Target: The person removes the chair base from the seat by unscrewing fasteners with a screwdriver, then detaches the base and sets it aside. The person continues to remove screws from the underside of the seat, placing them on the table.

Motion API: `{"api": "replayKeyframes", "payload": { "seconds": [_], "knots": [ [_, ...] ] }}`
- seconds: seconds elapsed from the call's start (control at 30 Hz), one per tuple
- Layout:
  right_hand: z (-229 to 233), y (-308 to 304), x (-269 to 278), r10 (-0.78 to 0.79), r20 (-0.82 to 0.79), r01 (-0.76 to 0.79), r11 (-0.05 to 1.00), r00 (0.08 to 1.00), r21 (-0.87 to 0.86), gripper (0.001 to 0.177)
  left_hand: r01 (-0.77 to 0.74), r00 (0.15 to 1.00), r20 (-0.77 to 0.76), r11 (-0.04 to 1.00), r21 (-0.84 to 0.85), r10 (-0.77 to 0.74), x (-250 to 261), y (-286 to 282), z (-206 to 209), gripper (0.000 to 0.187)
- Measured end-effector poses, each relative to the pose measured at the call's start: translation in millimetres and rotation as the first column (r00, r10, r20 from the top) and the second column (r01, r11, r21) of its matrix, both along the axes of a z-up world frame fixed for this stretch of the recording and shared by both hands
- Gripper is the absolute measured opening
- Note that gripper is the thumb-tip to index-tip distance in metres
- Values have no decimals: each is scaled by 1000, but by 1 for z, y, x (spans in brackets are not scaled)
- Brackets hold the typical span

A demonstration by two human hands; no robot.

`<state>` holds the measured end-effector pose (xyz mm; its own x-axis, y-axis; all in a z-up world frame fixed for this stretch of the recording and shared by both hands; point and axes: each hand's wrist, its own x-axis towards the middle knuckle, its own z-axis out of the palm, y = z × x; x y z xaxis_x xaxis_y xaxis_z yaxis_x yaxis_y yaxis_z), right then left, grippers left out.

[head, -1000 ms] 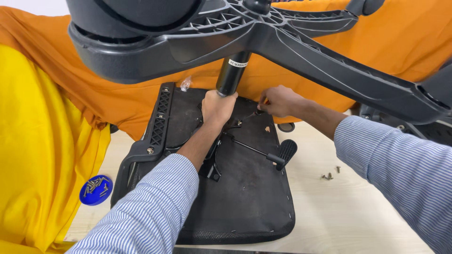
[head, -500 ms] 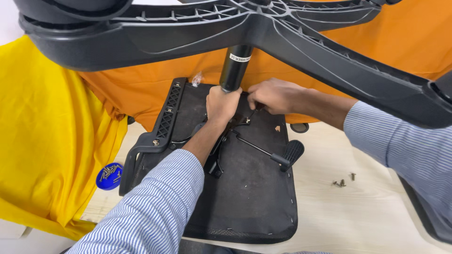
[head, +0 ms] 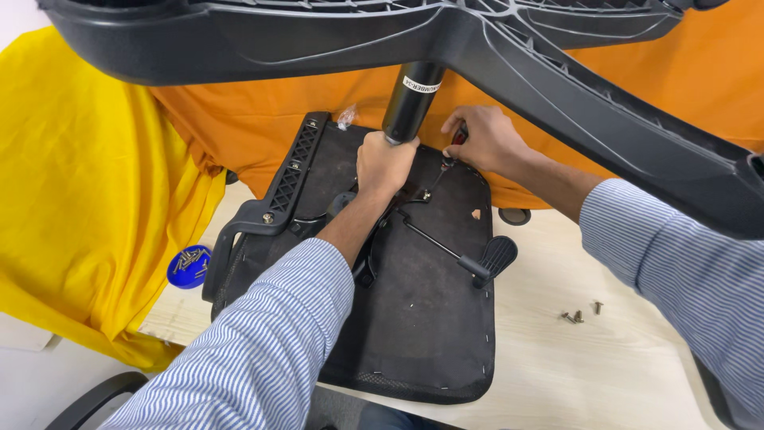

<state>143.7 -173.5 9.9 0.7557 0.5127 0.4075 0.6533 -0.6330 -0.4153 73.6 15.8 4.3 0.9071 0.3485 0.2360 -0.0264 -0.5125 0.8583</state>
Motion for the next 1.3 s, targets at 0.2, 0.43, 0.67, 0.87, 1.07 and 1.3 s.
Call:
{"api": "replayKeyframes", "payload": {
  "seconds": [0.2,0.43,0.67,0.87,1.07,1.3],
  "knots": [
    [28,4,6,-229,-364,34,882,903,-470,51,-19,1000,-25,1000,-8,19,-3,-2,2,32],
    [34,-5,13,291,-143,-324,851,946,-414,20,-17,999,-33,1000,-8,17,-1,-4,6,32],
    [28,-5,16,322,-167,-362,854,932,-375,39,-20,999,-42,1000,-2,20,-2,-2,3,33],
    [17,-2,6,-165,-52,74,675,985,-735,68,-43,998,-35,999,6,43,0,-4,1,33],
    [16,-9,3,33,-141,-86,920,989,-383,19,-29,997,-69,1000,-10,29,-2,-4,3,31],
    [30,-10,3,314,-168,-356,833,934,-423,22,-7,999,-46,1000,-30,6,-1,-1,2,30]
  ]
}}
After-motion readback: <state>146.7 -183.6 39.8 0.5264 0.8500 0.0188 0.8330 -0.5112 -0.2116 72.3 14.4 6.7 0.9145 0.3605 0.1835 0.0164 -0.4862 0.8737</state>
